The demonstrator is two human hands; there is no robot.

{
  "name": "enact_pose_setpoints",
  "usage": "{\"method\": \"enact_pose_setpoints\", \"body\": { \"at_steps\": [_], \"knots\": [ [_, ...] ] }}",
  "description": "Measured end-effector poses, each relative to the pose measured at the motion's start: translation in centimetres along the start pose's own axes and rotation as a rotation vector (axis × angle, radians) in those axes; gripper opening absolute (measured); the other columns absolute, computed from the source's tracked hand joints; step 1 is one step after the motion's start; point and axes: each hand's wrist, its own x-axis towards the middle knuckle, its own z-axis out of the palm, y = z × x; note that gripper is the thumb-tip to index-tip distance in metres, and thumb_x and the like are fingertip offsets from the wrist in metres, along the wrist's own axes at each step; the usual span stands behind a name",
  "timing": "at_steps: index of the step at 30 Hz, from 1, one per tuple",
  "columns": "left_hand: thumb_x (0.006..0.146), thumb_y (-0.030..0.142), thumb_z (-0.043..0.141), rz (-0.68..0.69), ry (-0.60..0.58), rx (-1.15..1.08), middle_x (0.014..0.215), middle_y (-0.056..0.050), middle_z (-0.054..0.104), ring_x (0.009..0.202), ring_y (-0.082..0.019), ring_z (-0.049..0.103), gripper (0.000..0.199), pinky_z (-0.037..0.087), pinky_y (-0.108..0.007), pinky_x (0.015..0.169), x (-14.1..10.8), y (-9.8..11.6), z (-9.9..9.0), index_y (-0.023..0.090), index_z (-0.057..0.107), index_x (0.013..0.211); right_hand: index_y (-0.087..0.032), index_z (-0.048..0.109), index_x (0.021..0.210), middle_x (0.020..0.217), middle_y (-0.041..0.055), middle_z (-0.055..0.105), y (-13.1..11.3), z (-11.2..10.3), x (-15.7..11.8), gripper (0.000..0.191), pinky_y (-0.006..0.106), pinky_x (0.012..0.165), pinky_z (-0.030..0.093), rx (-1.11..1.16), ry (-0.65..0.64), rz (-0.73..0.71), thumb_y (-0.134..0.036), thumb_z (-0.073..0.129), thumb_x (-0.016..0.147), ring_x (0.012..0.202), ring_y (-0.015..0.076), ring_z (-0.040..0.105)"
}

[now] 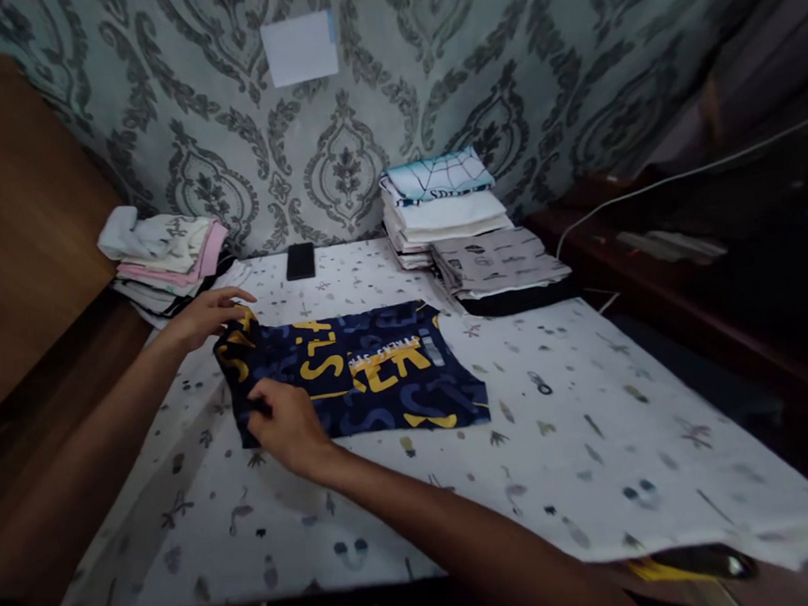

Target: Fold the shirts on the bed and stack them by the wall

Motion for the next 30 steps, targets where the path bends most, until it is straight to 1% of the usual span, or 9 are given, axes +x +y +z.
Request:
{"method": "enact_pose_setpoints", "body": {
  "at_steps": [3,6,10,14,18,21,24,27,30],
  "knots": [
    [0.063,0.027,0.068,0.021,-0.086,-0.018,0.069,0.001,0.06,0.057,-0.011,0.053,0.026,0.033,-0.018,0.047,0.6,2.4,2.2,0.017,0.067,0.087,-0.022,0.056,0.082,0.067,-0.0059,0.061,1.7,-2.0,-1.3,0.01,0.024,0.059,0.05,0.332,0.001,0.133,-0.015,0.055,0.074,0.064,0.0142,0.064],
    [0.063,0.024,0.068,-0.005,-0.162,-0.039,0.066,0.001,0.06,0.053,-0.01,0.052,0.019,0.032,-0.019,0.045,1.5,3.8,5.1,0.016,0.066,0.081,-0.022,0.053,0.082,0.069,-0.0063,0.06,3.1,-3.9,-2.9,0.012,0.024,0.057,0.052,0.569,-0.002,0.231,-0.023,0.061,0.073,0.065,0.0155,0.069],
    [0.066,0.024,0.071,-0.054,-0.229,-0.003,0.062,0.001,0.06,0.049,-0.009,0.053,0.015,0.028,-0.018,0.042,2.9,4.3,8.9,0.016,0.065,0.078,-0.02,0.053,0.081,0.067,-0.0065,0.058,4.3,-5.7,-4.9,0.022,0.023,0.055,0.054,0.689,0.033,0.299,-0.03,0.07,0.07,0.065,0.0169,0.073],
    [0.066,0.031,0.078,-0.069,-0.253,0.06,0.063,0.0,0.064,0.048,-0.009,0.054,0.021,0.028,-0.019,0.041,4.3,4.0,11.6,0.015,0.066,0.074,-0.019,0.053,0.086,0.067,-0.0049,0.062,4.6,-6.4,-6.0,0.017,0.023,0.056,0.056,0.75,0.071,0.405,-0.021,0.066,0.075,0.065,0.0166,0.073],
    [0.068,0.039,0.075,-0.067,-0.289,0.141,0.067,-0.003,0.068,0.053,-0.012,0.059,0.025,0.031,-0.021,0.044,5.0,3.8,12.4,0.015,0.067,0.074,-0.018,0.054,0.093,0.065,-0.003,0.063,4.5,-6.9,-6.2,0.017,0.025,0.057,0.058,0.763,0.083,0.484,-0.01,0.06,0.079,0.066,0.0184,0.074],
    [0.07,0.033,0.067,-0.039,-0.327,0.214,0.071,-0.005,0.07,0.058,-0.013,0.062,0.022,0.033,-0.021,0.045,5.2,3.9,12.0,0.015,0.069,0.081,-0.016,0.055,0.101,0.07,-0.0001,0.067,4.2,-7.2,-6.3,0.021,0.025,0.057,0.058,0.783,0.082,0.512,-0.007,0.056,0.081,0.067,0.0182,0.075],
    [0.065,0.025,0.063,0.023,-0.339,0.296,0.065,-0.001,0.067,0.057,-0.014,0.06,0.029,0.034,-0.021,0.047,5.4,3.8,11.5,0.016,0.071,0.091,-0.015,0.054,0.108,0.073,0.0006,0.068,3.8,-7.4,-6.2,0.026,0.026,0.059,0.06,0.799,0.099,0.558,-0.007,0.056,0.083,0.066,0.0176,0.074],
    [0.061,0.022,0.061,0.123,-0.313,0.376,0.059,0.003,0.062,0.057,-0.014,0.056,0.031,0.037,-0.022,0.051,5.9,3.4,11.5,0.016,0.072,0.089,-0.015,0.051,0.114,0.077,0.0017,0.068,3.7,-7.4,-6.0,0.027,0.026,0.056,0.059,0.818,0.12,0.585,-0.01,0.056,0.088,0.061,0.0167,0.073],
    [0.061,0.023,0.062,0.226,-0.246,0.442,0.061,0.003,0.061,0.059,-0.014,0.053,0.022,0.037,-0.024,0.055,6.4,2.9,12.0,0.017,0.071,0.08,-0.014,0.054,0.108,0.075,0.002,0.068,4.0,-7.3,-5.8,0.019,0.024,0.053,0.058,0.807,0.08,0.558,-0.012,0.057,0.09,0.059,0.0159,0.072]
  ]
}}
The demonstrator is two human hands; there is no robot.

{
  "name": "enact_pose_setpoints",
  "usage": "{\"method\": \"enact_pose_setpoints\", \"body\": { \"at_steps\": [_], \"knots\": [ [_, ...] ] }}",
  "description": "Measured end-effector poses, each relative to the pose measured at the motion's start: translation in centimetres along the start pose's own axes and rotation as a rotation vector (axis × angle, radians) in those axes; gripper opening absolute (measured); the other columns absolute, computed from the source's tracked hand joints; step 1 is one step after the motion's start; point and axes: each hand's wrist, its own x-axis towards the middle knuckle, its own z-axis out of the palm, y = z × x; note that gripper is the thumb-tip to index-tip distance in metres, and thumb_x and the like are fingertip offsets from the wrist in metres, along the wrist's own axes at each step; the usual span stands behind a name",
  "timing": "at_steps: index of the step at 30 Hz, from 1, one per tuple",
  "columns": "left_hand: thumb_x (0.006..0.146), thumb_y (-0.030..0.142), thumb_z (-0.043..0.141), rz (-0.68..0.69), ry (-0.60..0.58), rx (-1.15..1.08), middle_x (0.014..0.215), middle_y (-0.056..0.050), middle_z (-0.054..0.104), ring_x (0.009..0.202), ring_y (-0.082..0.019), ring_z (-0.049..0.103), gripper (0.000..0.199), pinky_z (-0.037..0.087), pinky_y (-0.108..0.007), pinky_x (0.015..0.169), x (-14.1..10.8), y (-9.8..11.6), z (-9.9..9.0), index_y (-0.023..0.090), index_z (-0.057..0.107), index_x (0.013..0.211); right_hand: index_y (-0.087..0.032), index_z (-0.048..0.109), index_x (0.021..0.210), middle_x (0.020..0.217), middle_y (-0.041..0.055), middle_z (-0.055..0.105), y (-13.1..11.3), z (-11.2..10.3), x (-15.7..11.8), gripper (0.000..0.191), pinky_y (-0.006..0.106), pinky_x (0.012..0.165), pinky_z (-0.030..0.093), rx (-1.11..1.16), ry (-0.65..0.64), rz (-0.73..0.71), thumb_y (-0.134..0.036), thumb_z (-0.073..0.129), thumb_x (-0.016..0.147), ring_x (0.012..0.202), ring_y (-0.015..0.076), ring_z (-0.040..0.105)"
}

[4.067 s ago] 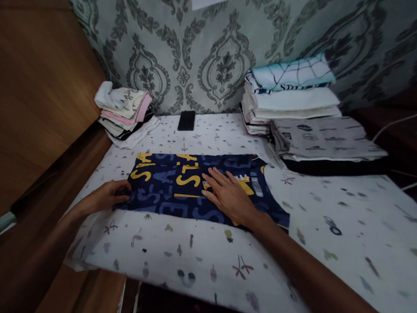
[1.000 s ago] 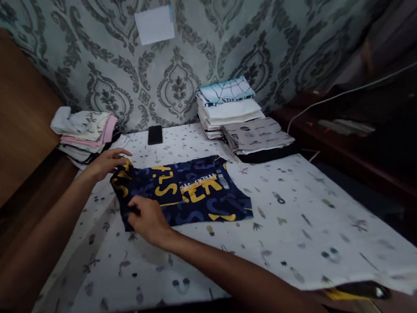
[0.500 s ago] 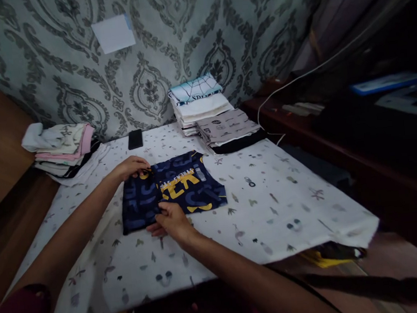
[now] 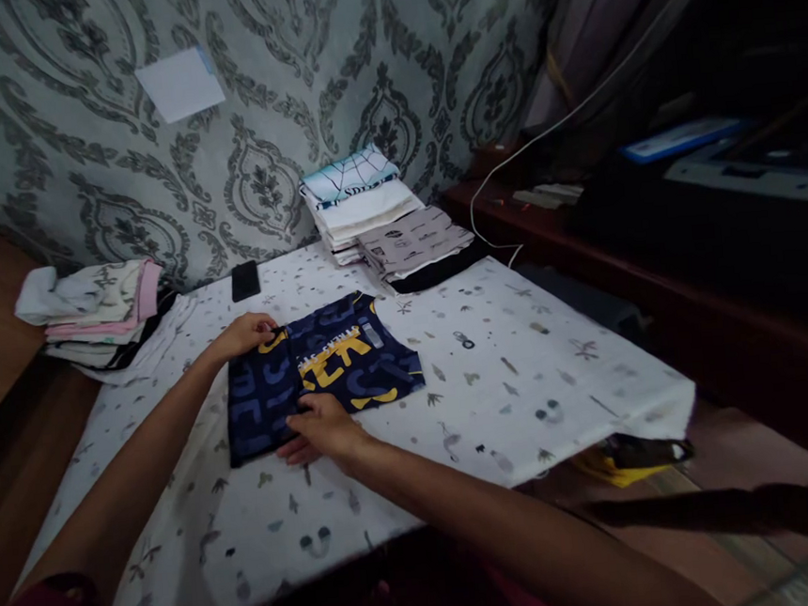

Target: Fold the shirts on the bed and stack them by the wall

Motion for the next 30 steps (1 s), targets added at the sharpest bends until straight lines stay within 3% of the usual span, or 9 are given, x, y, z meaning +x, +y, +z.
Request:
{"method": "enact_pose_setpoints", "body": {
  "at_steps": [6,14,23,30],
  "knots": [
    [0.07,0.03,0.063,0.074,0.1,0.097,0.062,0.001,0.063,0.061,-0.015,0.054,0.017,0.036,-0.025,0.057,0.8,-0.4,0.7,0.017,0.072,0.075,-0.015,0.046,0.133,0.082,0.0039,0.071,0.3,-0.3,0.1,0.044,0.024,0.054,0.059,-0.032,0.045,-0.003,-0.009,0.055,0.091,0.057,0.0145,0.071],
    [0.077,0.032,0.062,0.079,0.185,0.178,0.062,0.0,0.065,0.062,-0.017,0.057,0.018,0.037,-0.027,0.058,0.1,-0.5,1.2,0.021,0.076,0.08,-0.012,0.046,0.137,0.085,0.0067,0.07,0.3,-0.6,0.3,0.048,0.022,0.052,0.059,-0.103,0.03,-0.017,-0.01,0.055,0.09,0.057,0.0141,0.071],
    [0.084,0.034,0.058,0.12,0.391,0.297,0.084,-0.004,0.067,0.078,-0.02,0.06,0.022,0.041,-0.03,0.071,-2.3,0.5,0.2,0.024,0.077,0.092,-0.014,0.037,0.147,0.087,0.0044,0.066,0.4,-0.4,-0.2,0.058,0.021,0.053,0.058,-0.077,0.054,-0.069,-0.009,0.052,0.092,0.057,0.0121,0.071],
    [0.084,0.028,0.059,0.024,0.292,0.292,0.08,-0.003,0.069,0.076,-0.021,0.061,0.015,0.041,-0.03,0.067,-1.7,0.9,2.9,0.023,0.073,0.086,-0.014,0.037,0.147,0.077,0.0017,0.067,-0.3,-1.4,-0.4,0.059,0.023,0.055,0.059,-0.07,-0.016,-0.016,-0.01,0.054,0.091,0.056,0.014,0.071]
  ]
}}
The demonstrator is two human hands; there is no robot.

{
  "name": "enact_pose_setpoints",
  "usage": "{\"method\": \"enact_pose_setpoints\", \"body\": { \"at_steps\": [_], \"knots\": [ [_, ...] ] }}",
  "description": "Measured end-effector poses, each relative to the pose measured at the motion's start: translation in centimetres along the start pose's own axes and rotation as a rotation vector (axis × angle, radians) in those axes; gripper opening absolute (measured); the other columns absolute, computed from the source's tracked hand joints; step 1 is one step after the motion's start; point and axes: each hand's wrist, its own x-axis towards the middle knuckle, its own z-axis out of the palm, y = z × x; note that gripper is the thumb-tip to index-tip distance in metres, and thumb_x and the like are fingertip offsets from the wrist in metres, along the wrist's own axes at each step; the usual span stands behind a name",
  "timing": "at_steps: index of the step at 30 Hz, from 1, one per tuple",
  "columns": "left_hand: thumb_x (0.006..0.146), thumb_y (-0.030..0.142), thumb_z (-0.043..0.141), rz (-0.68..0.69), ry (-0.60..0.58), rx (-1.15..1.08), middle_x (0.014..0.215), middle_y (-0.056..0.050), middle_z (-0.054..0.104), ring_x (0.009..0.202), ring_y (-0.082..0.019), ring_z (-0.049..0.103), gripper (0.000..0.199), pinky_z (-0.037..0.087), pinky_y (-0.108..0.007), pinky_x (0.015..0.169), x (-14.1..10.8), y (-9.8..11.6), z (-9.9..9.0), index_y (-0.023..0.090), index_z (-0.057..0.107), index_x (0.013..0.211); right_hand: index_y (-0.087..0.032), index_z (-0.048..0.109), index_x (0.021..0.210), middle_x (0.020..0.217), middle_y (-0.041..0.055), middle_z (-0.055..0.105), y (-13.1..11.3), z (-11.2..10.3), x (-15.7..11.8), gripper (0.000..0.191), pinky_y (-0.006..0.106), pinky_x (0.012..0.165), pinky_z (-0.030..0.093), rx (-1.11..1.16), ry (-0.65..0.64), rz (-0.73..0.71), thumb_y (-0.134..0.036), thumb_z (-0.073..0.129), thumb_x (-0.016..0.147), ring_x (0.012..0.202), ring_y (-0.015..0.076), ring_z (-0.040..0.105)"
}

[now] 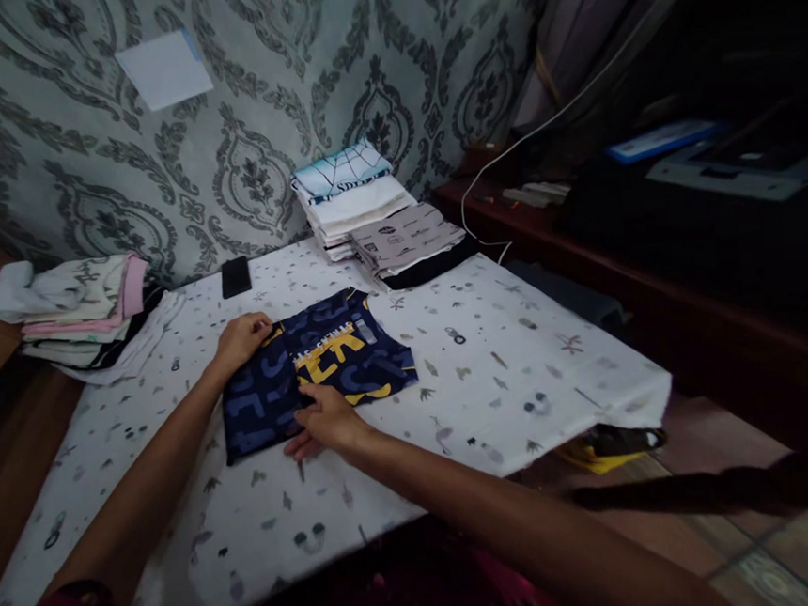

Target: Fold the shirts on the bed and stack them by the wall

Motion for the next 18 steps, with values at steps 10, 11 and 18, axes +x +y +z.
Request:
{"method": "enact_pose_setpoints", "body": {
  "at_steps": [10,11,18],
  "knots": [
    [0.094,0.032,0.048,0.212,0.073,-0.026,0.105,-0.008,0.067,0.1,-0.024,0.062,0.027,0.049,-0.037,0.09,-5.4,-1.0,-0.6,0.021,0.06,0.115,-0.014,0.042,0.145,0.073,0.0013,0.069,-2.2,-1.5,-1.2,0.051,0.024,0.049,0.053,-0.398,0.073,-0.116,-0.02,0.051,0.095,0.05,0.014,0.067],
    [0.095,0.033,0.046,0.246,0.074,-0.023,0.112,-0.009,0.066,0.107,-0.024,0.061,0.028,0.048,-0.039,0.095,-6.3,-0.9,-0.4,0.021,0.059,0.117,-0.015,0.051,0.138,0.074,0.0017,0.07,-2.8,-1.8,-1.2,0.044,0.024,0.049,0.052,-0.527,0.106,-0.209,-0.022,0.051,0.094,0.048,0.0135,0.065],
    [0.098,0.042,0.043,0.216,0.035,0.065,0.155,-0.021,0.04,0.147,-0.032,0.033,0.056,0.03,-0.058,0.116,-9.3,0.2,2.1,0.016,0.038,0.147,-0.01,0.061,0.129,0.135,0.0174,0.063,-6.7,1.1,5.7,0.038,0.037,0.108,0.042,-1.213,0.171,-0.759,-0.019,0.043,0.097,0.13,0.025,0.055]
  ]
}}
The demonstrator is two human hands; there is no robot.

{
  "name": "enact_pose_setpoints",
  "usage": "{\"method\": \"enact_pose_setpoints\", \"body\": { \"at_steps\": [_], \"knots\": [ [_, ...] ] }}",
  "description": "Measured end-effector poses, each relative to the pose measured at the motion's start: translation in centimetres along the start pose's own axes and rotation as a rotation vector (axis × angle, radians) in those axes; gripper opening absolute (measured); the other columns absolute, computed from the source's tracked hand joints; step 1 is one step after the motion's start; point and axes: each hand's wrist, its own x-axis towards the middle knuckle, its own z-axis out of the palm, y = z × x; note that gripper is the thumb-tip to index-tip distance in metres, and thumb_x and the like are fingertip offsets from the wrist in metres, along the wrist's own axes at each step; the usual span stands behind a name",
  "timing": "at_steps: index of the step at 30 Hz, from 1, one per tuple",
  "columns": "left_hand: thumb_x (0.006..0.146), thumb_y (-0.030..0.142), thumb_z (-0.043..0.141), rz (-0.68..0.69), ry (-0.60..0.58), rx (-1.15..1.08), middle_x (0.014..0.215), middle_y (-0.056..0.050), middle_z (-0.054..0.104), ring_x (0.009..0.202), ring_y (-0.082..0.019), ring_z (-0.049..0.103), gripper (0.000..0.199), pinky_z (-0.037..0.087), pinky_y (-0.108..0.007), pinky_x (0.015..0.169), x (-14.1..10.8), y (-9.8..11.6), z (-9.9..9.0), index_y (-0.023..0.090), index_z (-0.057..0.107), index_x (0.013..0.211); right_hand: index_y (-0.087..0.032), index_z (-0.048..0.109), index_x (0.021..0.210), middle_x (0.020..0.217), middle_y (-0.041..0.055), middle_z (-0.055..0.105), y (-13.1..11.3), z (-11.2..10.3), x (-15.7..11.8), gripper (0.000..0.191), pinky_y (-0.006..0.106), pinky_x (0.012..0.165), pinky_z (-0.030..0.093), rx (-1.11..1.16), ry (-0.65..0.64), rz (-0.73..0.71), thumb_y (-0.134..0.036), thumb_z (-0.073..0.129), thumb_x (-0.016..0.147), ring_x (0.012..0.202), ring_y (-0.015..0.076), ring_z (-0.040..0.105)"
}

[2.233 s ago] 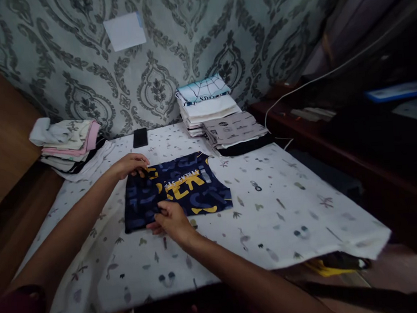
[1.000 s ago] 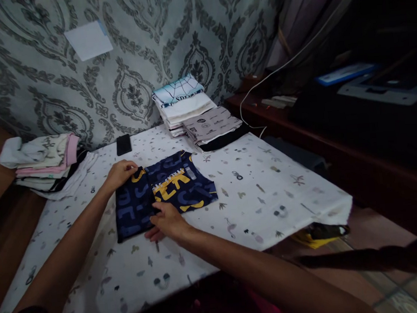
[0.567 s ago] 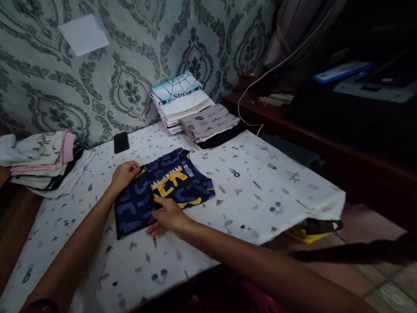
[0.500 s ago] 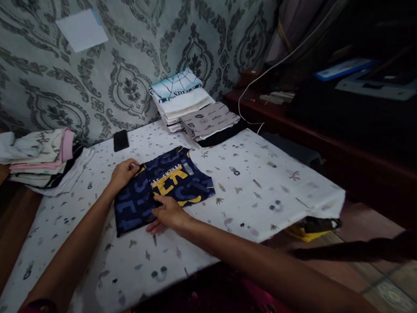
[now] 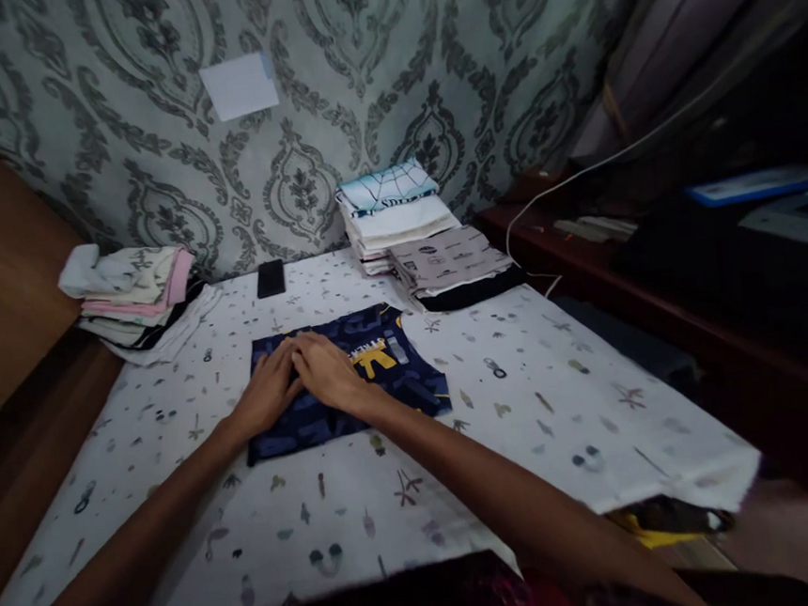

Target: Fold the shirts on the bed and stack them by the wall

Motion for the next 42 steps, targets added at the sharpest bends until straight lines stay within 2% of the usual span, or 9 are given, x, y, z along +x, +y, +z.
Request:
{"method": "enact_pose_setpoints", "body": {
  "at_steps": [3,7,10,13,16,20,28,38,42],
  "knots": [
    [0.099,0.04,0.038,0.005,-0.038,0.019,0.158,-0.021,0.036,0.15,-0.033,0.027,0.056,0.027,-0.061,0.116,-0.1,0.7,0.8,0.014,0.037,0.149,-0.005,0.049,0.142,0.154,0.0208,0.043,0.2,2.5,3.2,0.047,0.042,0.12,0.025,-0.156,-0.13,0.014,-0.028,0.041,0.101,0.147,0.0257,0.033],
    [0.096,0.033,0.044,0.014,0.01,-0.016,0.148,-0.019,0.051,0.141,-0.032,0.042,0.048,0.031,-0.055,0.116,-0.3,0.3,0.6,0.015,0.049,0.141,-0.012,0.048,0.144,0.153,0.0154,0.045,1.5,4.4,4.2,0.05,0.046,0.121,0.021,-0.213,-0.158,0.073,-0.039,0.032,0.105,0.148,0.0238,0.031],
    [0.092,0.021,0.044,0.004,0.082,-0.104,0.123,-0.014,0.066,0.119,-0.028,0.058,0.034,0.043,-0.047,0.107,0.5,-1.9,-0.7,0.018,0.063,0.12,-0.012,0.045,0.146,0.154,0.0139,0.046,2.3,4.9,3.9,0.051,0.045,0.121,0.022,-0.214,-0.125,0.051,-0.037,0.027,0.106,0.148,0.0229,0.031],
    [0.089,0.022,0.048,-0.178,0.147,-0.206,0.109,-0.012,0.068,0.107,-0.026,0.06,0.028,0.047,-0.044,0.098,2.4,-5.5,-2.2,0.017,0.066,0.109,-0.008,0.041,0.149,0.156,0.0155,0.042,2.6,5.1,3.6,0.051,0.044,0.122,0.02,-0.243,-0.126,0.03,-0.032,0.031,0.104,0.149,0.0232,0.028],
    [0.083,0.028,0.056,-0.277,0.089,-0.291,0.091,-0.007,0.068,0.09,-0.023,0.062,0.019,0.049,-0.039,0.086,4.6,-8.6,-2.7,0.017,0.067,0.093,-0.008,0.039,0.15,0.156,0.0168,0.04,2.6,5.1,3.6,0.052,0.044,0.122,0.019,-0.262,-0.127,0.019,-0.03,0.036,0.102,0.15,0.0231,0.027],
    [0.073,0.027,0.061,-0.246,0.016,-0.361,0.071,0.0,0.064,0.071,-0.018,0.059,0.009,0.047,-0.031,0.069,6.2,-9.7,-2.4,0.019,0.062,0.071,-0.008,0.038,0.15,0.156,0.0179,0.04,2.6,5.1,3.5,0.054,0.044,0.122,0.019,-0.26,-0.129,0.019,-0.031,0.039,0.101,0.15,0.0235,0.027],
    [0.067,0.024,0.066,-0.17,0.041,-0.483,0.076,0.0,0.063,0.081,-0.02,0.056,0.01,0.045,-0.033,0.078,6.4,-8.7,-2.8,0.02,0.058,0.071,-0.008,0.036,0.151,0.157,0.0179,0.038,2.7,5.0,3.4,0.058,0.044,0.122,0.02,-0.265,-0.131,-0.002,-0.032,0.042,0.1,0.15,0.0247,0.027],
    [0.082,0.042,0.058,-0.182,-0.06,-0.63,0.065,0.005,0.054,0.063,-0.014,0.052,0.026,0.04,-0.025,0.061,5.5,-10.1,-2.6,0.02,0.058,0.094,-0.007,0.039,0.15,0.156,0.0169,0.04,2.9,5.3,3.5,0.056,0.045,0.122,0.02,-0.3,-0.133,-0.014,-0.033,0.042,0.1,0.149,0.0256,0.029],
    [0.082,0.04,0.058,-0.179,0.003,-0.596,0.095,-0.003,0.066,0.089,-0.02,0.06,0.036,0.045,-0.03,0.079,4.1,-9.8,-3.4,0.018,0.061,0.11,-0.005,0.039,0.149,0.156,0.0187,0.04,3.3,5.6,3.5,0.057,0.046,0.122,0.02,-0.293,-0.13,-0.027,-0.033,0.042,0.099,0.149,0.0263,0.027]
  ]
}}
